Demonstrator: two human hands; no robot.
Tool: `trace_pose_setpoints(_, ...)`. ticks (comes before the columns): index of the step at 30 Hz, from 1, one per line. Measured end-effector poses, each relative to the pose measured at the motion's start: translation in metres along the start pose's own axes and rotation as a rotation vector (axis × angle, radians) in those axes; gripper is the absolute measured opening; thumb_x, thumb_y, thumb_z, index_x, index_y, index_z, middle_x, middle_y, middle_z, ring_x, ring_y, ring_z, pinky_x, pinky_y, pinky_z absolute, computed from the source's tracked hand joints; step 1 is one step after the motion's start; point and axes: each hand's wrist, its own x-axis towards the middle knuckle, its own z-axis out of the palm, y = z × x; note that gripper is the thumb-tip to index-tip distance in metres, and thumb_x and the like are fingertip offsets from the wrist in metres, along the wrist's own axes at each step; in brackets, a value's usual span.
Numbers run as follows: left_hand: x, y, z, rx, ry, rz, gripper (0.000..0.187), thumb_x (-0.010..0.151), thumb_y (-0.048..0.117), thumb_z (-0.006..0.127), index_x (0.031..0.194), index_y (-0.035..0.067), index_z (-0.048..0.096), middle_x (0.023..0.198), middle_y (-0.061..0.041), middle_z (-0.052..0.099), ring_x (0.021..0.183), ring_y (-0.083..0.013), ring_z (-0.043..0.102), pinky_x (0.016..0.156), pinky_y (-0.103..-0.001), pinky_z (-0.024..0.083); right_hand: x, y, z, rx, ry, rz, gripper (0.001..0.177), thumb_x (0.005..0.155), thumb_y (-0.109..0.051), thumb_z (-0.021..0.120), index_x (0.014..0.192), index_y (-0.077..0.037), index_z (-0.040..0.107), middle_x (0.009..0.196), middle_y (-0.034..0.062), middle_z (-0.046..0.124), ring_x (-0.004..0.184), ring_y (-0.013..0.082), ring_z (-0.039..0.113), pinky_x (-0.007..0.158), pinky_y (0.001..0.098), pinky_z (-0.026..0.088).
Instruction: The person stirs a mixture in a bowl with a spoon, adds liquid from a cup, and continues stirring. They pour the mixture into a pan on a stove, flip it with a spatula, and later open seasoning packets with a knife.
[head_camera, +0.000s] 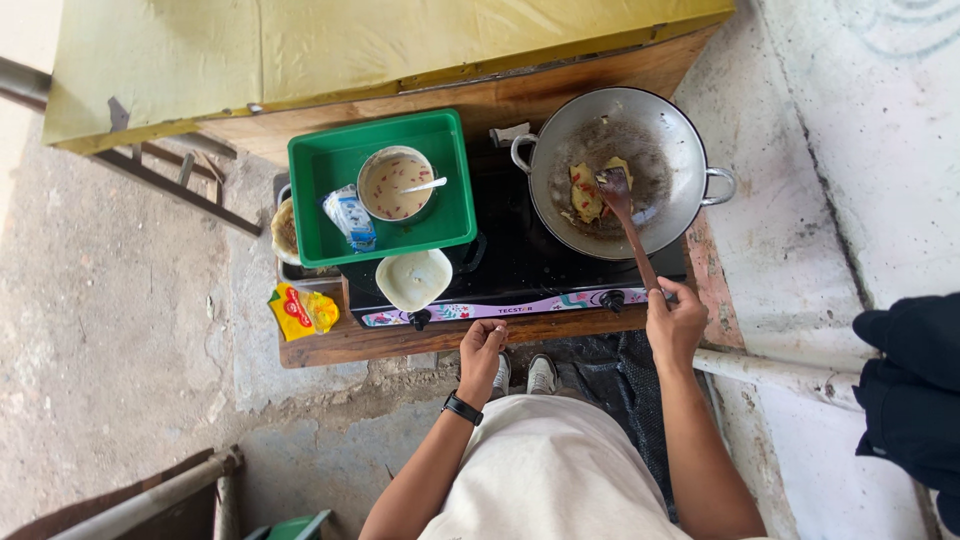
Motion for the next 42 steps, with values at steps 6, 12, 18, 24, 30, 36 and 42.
trace_pose_setpoints(6,0.000,-0.004,-0.004,-0.080,0.035,0.004,0.009,0.100,0.009,0.062,0.102,0.000,0.065,0.088,-0.001,0.063,0.076,-0.0081,0.053,0.070,-0.025,0.045,-0.007,0.005,0.005,-0.074,0.002,-0.182,0.021,0.097,-0.013,0.073,0.109,0.004,0.076,0.073,0.0052,0.069,0.060,0.0055,0.061,0.054,0.0247,0.045)
trace_pose_setpoints(12,-0.001,-0.002,-0.003,-0.043,0.030,0.029,0.007,0.100,0.008,0.060,0.101,0.002,0.065,0.087,-0.002,0.063,0.076,-0.0081,0.053,0.070,-0.025,0.046,-0.018,-0.018,0.014,0.387,-0.084,0.215,0.019,0.097,-0.015,0.069,0.102,0.003,0.069,0.065,-0.0012,0.057,0.047,0.0030,0.044,0.038,0.0218,0.029)
trace_pose_setpoints(18,-0.007,-0.006,-0.005,-0.167,0.006,0.038,0.013,0.102,0.014,0.051,0.092,0.008,0.056,0.086,-0.002,0.060,0.077,-0.0104,0.053,0.072,-0.028,0.046,-0.040,-0.015,0.028,0.454,-0.232,0.174,0.019,0.100,-0.020,0.066,0.094,-0.002,0.063,0.062,-0.0024,0.052,0.046,0.0035,0.044,0.038,0.0218,0.031)
trace_pose_setpoints(24,-0.007,-0.012,-0.006,-0.210,0.066,0.042,0.027,0.107,0.021,0.046,0.084,0.008,0.051,0.078,-0.004,0.060,0.074,-0.0123,0.055,0.071,-0.029,0.047,-0.073,-0.005,0.043,0.355,-0.355,-0.034,0.021,0.101,-0.020,0.064,0.091,-0.001,0.062,0.062,-0.0035,0.055,0.050,0.0031,0.047,0.044,0.0216,0.036)
trace_pose_setpoints(30,-0.021,-0.013,-0.013,-0.144,0.168,0.133,0.038,0.110,0.029,0.046,0.080,0.006,0.052,0.073,-0.002,0.056,0.070,-0.0103,0.049,0.068,-0.028,0.044,-0.099,-0.005,0.062,0.356,-0.606,-0.105,0.016,0.100,-0.015,0.061,0.092,-0.001,0.062,0.065,-0.0028,0.055,0.053,0.0035,0.045,0.046,0.0220,0.034)
trace_pose_setpoints(36,-0.048,-0.023,-0.056,-0.198,0.274,0.154,0.036,0.109,0.028,0.049,0.080,0.008,0.052,0.073,0.000,0.055,0.069,-0.0102,0.050,0.068,-0.028,0.045,-0.140,-0.022,0.098,0.372,-0.851,-0.162,0.012,0.099,-0.011,0.056,0.094,-0.001,0.062,0.064,-0.0022,0.052,0.054,0.0039,0.044,0.049,0.0225,0.035)
trace_pose_setpoints(42,-0.058,-0.023,-0.141,-0.232,0.379,0.138,0.033,0.107,0.027,0.050,0.081,0.008,0.057,0.073,-0.001,0.060,0.070,-0.0097,0.056,0.068,-0.027,0.047,-0.208,-0.049,0.175,0.533,-1.064,0.095,0.017,0.102,-0.013,0.051,0.099,0.000,0.061,0.065,-0.0002,0.052,0.053,0.0058,0.043,0.048,0.0229,0.034)
